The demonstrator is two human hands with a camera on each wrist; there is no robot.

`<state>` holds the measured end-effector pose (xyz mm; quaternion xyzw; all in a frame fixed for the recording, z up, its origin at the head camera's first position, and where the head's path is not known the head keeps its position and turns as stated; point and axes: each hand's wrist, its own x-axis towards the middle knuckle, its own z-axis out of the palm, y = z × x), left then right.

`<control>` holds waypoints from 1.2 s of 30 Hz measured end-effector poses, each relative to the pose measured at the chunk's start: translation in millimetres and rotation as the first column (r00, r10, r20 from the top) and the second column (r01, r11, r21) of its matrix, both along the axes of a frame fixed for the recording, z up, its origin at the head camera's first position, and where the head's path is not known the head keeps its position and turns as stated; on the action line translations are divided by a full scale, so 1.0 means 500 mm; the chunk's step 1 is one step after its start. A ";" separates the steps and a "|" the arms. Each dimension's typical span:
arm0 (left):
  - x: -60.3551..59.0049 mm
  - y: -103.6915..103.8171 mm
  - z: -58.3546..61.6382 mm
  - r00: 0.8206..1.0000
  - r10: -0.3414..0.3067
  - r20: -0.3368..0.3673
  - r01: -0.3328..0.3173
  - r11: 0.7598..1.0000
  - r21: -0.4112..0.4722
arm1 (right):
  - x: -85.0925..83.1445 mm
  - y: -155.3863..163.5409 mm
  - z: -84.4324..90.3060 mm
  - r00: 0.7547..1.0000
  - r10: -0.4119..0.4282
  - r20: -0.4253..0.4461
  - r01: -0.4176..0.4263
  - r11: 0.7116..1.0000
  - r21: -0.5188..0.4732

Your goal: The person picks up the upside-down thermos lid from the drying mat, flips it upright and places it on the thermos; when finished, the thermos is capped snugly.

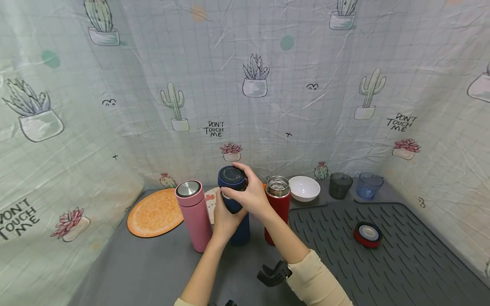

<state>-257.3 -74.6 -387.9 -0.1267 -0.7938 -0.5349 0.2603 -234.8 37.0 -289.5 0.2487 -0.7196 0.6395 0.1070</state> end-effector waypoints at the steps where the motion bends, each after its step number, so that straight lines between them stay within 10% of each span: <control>1: 0.001 0.000 -0.003 1.000 0.001 0.004 -0.001 1.000 0.005 | -0.002 -0.001 -0.004 1.000 -0.003 0.011 0.003 1.000 0.003; 17: 0.000 -0.003 -0.005 0.995 -0.096 -0.009 0.097 0.992 0.086 | -0.015 -0.012 -0.043 0.999 -0.042 0.000 0.042 0.997 -0.065; 26: 0.043 0.007 0.045 0.994 -0.105 -0.011 0.106 0.990 0.096 | -0.054 0.004 -0.078 0.988 0.156 0.022 -0.149 0.971 -0.187; 36: 0.045 0.007 0.046 0.994 -0.107 0.009 0.106 0.989 0.100 | -0.064 -0.005 -0.083 0.988 0.140 0.062 -0.128 0.978 -0.167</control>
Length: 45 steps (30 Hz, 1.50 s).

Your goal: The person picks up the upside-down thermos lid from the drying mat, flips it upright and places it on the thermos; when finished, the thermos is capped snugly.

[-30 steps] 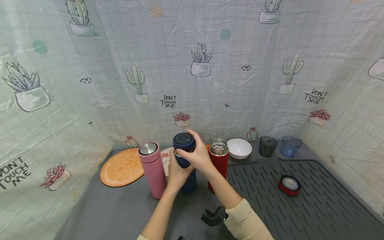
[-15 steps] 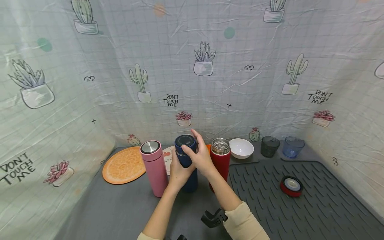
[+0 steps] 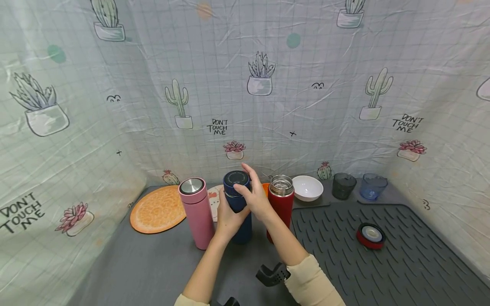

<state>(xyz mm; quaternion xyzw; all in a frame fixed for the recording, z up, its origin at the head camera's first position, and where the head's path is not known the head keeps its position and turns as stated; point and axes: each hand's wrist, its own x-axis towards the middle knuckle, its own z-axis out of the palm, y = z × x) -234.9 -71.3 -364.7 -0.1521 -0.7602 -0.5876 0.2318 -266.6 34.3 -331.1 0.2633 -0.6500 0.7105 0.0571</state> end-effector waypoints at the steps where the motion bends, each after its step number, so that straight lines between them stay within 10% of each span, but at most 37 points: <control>1: 0.000 0.000 -0.001 1.000 -0.003 -0.003 0.003 1.000 0.005 | 0.000 0.002 0.000 1.000 0.015 0.005 -0.015 1.000 0.001; 14: -0.008 -0.014 -0.017 0.996 -0.093 -0.012 0.092 0.994 -0.065 | -0.004 0.003 0.004 0.994 0.069 0.081 -0.067 0.997 -0.022; 26: -0.063 -0.036 -0.085 0.980 -0.136 -0.142 0.124 0.988 -0.090 | -0.004 0.002 0.003 0.995 0.056 0.084 -0.053 0.998 -0.035; 45: -0.002 -0.024 -0.020 0.985 -0.118 -0.130 0.103 0.988 -0.112 | -0.006 0.000 0.001 0.994 0.057 0.093 -0.055 0.998 -0.021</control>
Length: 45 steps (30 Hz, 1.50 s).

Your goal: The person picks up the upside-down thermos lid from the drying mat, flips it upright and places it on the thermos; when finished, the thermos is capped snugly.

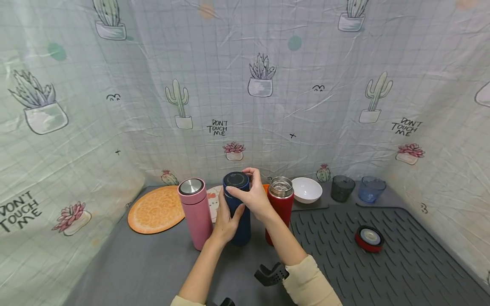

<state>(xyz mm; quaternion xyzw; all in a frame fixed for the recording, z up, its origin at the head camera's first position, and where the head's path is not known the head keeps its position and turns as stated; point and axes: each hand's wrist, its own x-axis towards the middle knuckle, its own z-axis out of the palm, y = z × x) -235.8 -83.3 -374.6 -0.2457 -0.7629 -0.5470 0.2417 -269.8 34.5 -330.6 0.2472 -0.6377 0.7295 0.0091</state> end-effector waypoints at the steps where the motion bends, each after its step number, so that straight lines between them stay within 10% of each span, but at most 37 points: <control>1: 0.001 0.000 0.000 1.000 0.001 -0.001 -0.001 1.000 -0.003 | 0.000 0.001 0.000 1.000 0.021 0.011 -0.021 1.000 0.003; 28: -0.006 0.001 -0.004 0.999 -0.023 -0.041 0.023 1.000 0.001 | -0.005 0.016 -0.007 0.989 0.144 0.046 -0.141 0.988 -0.057; 35: -0.044 -0.003 -0.043 0.998 -0.020 -0.068 0.019 1.000 -0.012 | 0.000 0.002 -0.006 0.997 -0.070 0.024 0.071 0.997 -0.021; 45: -0.064 -0.010 -0.068 0.993 -0.031 -0.113 0.031 1.000 -0.006 | 0.001 0.002 -0.001 0.999 -0.021 0.043 0.022 1.000 -0.021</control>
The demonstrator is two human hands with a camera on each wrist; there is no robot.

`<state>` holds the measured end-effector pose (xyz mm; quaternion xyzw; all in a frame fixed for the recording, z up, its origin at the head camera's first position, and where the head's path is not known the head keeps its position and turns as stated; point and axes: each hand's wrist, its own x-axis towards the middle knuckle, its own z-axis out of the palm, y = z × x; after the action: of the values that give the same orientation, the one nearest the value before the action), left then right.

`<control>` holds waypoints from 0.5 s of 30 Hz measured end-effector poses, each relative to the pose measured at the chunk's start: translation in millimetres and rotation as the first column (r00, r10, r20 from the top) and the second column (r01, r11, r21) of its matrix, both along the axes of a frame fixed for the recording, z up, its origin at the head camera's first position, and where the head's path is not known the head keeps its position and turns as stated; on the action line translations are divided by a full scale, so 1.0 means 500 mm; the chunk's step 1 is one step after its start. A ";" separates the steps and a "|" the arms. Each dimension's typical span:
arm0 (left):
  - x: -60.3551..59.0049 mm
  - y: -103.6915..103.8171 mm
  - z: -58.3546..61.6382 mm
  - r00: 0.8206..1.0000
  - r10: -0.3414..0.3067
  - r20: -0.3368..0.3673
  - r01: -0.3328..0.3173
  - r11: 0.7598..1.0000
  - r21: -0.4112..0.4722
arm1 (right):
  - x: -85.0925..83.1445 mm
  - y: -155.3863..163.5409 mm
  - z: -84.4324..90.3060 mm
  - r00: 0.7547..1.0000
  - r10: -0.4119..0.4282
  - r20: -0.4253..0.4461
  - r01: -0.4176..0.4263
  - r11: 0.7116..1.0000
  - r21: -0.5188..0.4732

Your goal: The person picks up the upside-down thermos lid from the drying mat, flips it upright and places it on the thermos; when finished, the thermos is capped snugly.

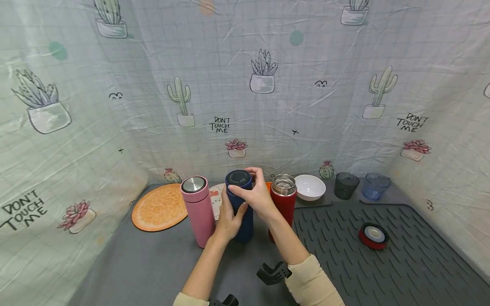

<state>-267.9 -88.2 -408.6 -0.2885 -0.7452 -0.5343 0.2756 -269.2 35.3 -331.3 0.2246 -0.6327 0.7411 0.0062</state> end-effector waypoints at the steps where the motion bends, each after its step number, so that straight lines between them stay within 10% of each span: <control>1: 0.000 0.000 0.000 1.000 0.002 0.003 -0.002 1.000 -0.005 | 0.001 0.000 0.000 1.000 -0.007 -0.002 0.007 1.000 0.025; 15: 0.053 0.011 0.061 1.000 0.020 0.010 -0.020 1.000 -0.024 | 0.005 -0.007 -0.004 0.999 -0.034 -0.019 0.035 0.999 0.042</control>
<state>-241.3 -82.5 -377.9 -0.2817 -0.7559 -0.5238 0.2737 -266.9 31.9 -333.1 0.2204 -0.6518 0.7254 0.0199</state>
